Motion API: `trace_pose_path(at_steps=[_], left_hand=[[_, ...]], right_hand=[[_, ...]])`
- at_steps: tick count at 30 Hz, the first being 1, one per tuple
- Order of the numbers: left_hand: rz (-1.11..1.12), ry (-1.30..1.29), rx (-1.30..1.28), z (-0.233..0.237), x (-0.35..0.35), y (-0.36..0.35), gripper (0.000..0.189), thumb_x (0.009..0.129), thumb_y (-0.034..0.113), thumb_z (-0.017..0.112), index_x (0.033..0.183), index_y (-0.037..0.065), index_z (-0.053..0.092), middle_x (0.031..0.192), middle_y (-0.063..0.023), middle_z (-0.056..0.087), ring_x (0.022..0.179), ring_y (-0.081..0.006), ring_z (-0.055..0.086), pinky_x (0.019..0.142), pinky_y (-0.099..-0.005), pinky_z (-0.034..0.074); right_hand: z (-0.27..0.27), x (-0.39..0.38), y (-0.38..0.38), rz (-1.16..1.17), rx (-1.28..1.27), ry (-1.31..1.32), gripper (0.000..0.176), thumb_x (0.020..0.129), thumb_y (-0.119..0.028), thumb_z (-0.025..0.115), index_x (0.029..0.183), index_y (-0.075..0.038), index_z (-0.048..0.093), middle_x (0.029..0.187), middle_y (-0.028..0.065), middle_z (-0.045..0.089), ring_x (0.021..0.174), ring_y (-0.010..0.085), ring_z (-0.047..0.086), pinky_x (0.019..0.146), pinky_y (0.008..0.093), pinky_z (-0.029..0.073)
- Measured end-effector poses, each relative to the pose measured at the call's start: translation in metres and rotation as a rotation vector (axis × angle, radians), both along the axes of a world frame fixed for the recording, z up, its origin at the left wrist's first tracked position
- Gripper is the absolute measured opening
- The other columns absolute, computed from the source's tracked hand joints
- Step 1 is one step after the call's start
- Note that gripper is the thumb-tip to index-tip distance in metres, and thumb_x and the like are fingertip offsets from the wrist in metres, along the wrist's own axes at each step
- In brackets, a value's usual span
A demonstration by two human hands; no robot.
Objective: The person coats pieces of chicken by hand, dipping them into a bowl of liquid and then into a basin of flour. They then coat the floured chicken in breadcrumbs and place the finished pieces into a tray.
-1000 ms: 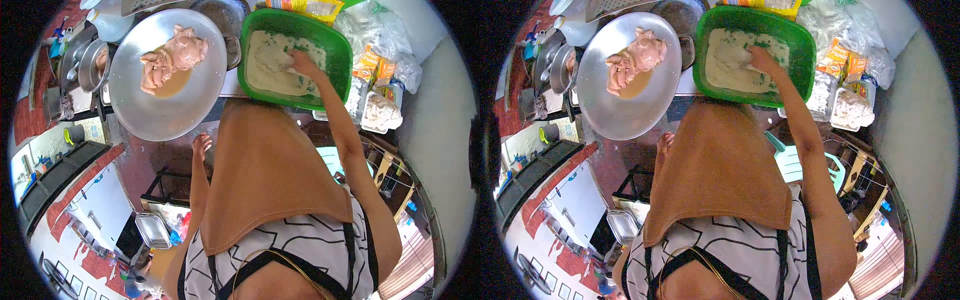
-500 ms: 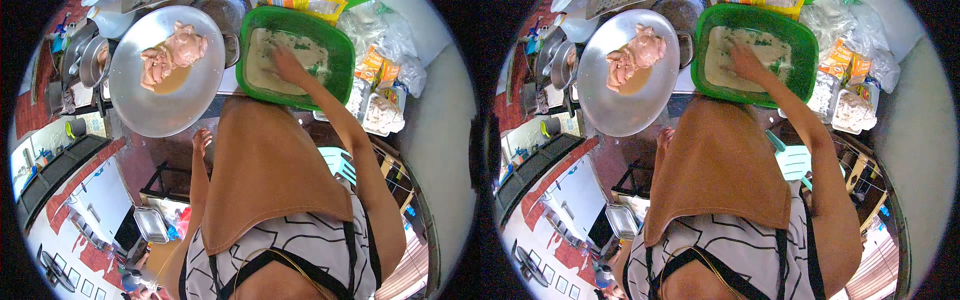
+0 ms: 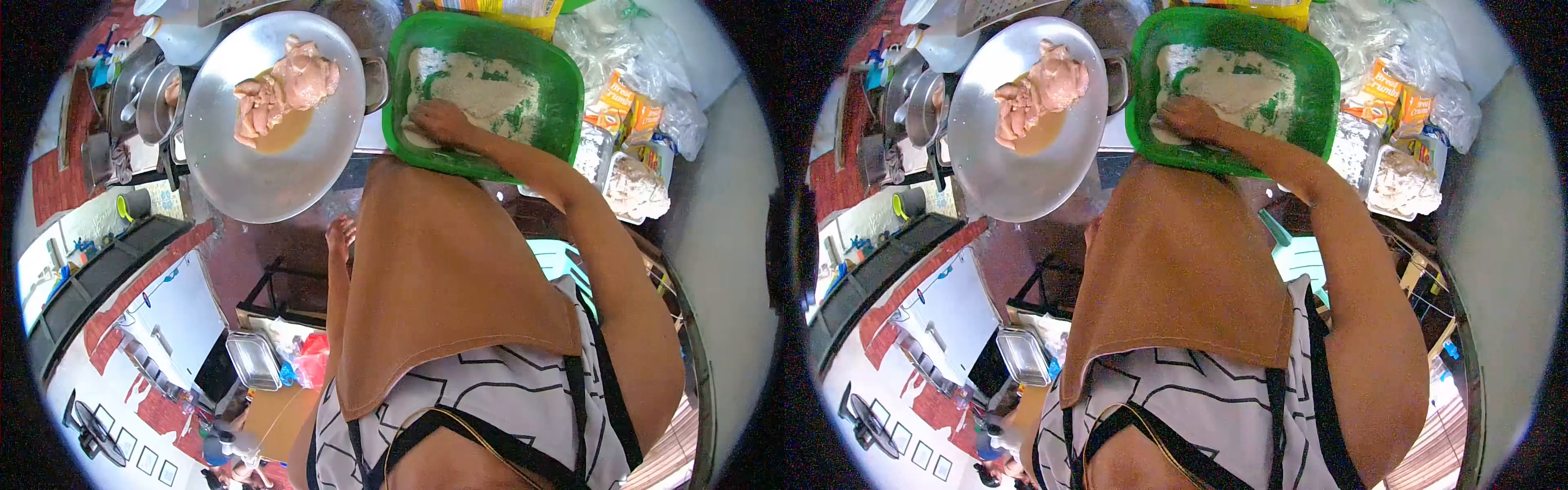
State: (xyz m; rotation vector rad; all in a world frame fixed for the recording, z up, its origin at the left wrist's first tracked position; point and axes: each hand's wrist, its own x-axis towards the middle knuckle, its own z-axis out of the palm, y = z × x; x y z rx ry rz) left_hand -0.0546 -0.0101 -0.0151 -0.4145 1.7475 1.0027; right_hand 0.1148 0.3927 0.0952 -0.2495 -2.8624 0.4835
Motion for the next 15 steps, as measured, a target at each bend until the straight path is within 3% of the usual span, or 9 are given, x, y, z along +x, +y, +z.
trace_pose_path(at_steps=[2, 3, 5, 9, 11, 15], left_hand=[[0.074, -0.056, 0.13, -0.024, 0.003, -0.015, 0.039, 0.089, 0.034, 0.049, 0.118, 0.01, 0.055, 0.115, -0.009, 0.058, 0.099, -0.024, 0.058, 0.077, -0.0329, 0.047], [0.076, -0.053, 0.132, -0.027, 0.004, -0.016, 0.039, 0.089, 0.034, 0.049, 0.118, 0.01, 0.055, 0.115, -0.009, 0.058, 0.099, -0.024, 0.058, 0.077, -0.0329, 0.047], [-0.098, 0.057, 0.061, -0.01, 0.007, -0.013, 0.042, 0.087, 0.037, 0.052, 0.119, 0.01, 0.055, 0.119, -0.0101, 0.057, 0.107, -0.0264, 0.055, 0.085, -0.036, 0.045], [0.02, -0.033, 0.067, -0.004, 0.006, -0.005, 0.043, 0.087, 0.039, 0.052, 0.12, 0.011, 0.055, 0.121, -0.011, 0.057, 0.114, -0.0282, 0.051, 0.092, -0.0394, 0.04], [0.003, -0.079, -0.032, 0.007, 0.006, 0.006, 0.043, 0.087, 0.038, 0.051, 0.121, 0.011, 0.054, 0.121, -0.0114, 0.056, 0.117, -0.0286, 0.048, 0.096, -0.0415, 0.036], [-0.103, -0.042, -0.057, 0.008, 0.001, 0.014, 0.043, 0.088, 0.038, 0.05, 0.121, 0.009, 0.053, 0.12, -0.0115, 0.057, 0.114, -0.0282, 0.051, 0.093, -0.0413, 0.039]], right_hand=[[0.036, -0.008, 0.004, -0.183, -0.18, -0.528, 0.022, 0.089, -0.024, 0.049, 0.092, -0.005, 0.059, 0.092, 0.0154, 0.061, 0.086, 0.0341, 0.06, 0.072, 0.0458, 0.049], [0.03, -0.006, 0.008, -0.181, -0.178, -0.525, 0.022, 0.089, -0.024, 0.049, 0.092, -0.005, 0.059, 0.092, 0.0154, 0.061, 0.086, 0.0341, 0.06, 0.072, 0.0458, 0.049], [0.019, 0.005, 0.013, -0.556, -0.337, -0.111, 0.022, 0.089, -0.024, 0.051, 0.099, -0.005, 0.056, 0.099, 0.0181, 0.06, 0.092, 0.0339, 0.059, 0.074, 0.0455, 0.048], [0.034, 0.046, 0.046, -0.671, -0.413, 0.138, 0.03, 0.089, -0.024, 0.051, 0.112, -0.004, 0.052, 0.114, 0.0203, 0.055, 0.105, 0.0362, 0.054, 0.086, 0.0465, 0.045], [0.016, 0.067, 0.06, -0.576, -0.101, -0.173, 0.041, 0.09, -0.023, 0.052, 0.125, -0.006, 0.045, 0.128, 0.0204, 0.047, 0.118, 0.0376, 0.046, 0.099, 0.0483, 0.037], [0.041, 0.082, 0.059, -0.476, 0.172, -0.204, 0.039, 0.088, -0.029, 0.056, 0.121, -0.009, 0.051, 0.115, 0.0247, 0.051, 0.107, 0.0407, 0.049, 0.09, 0.0452, 0.042]])
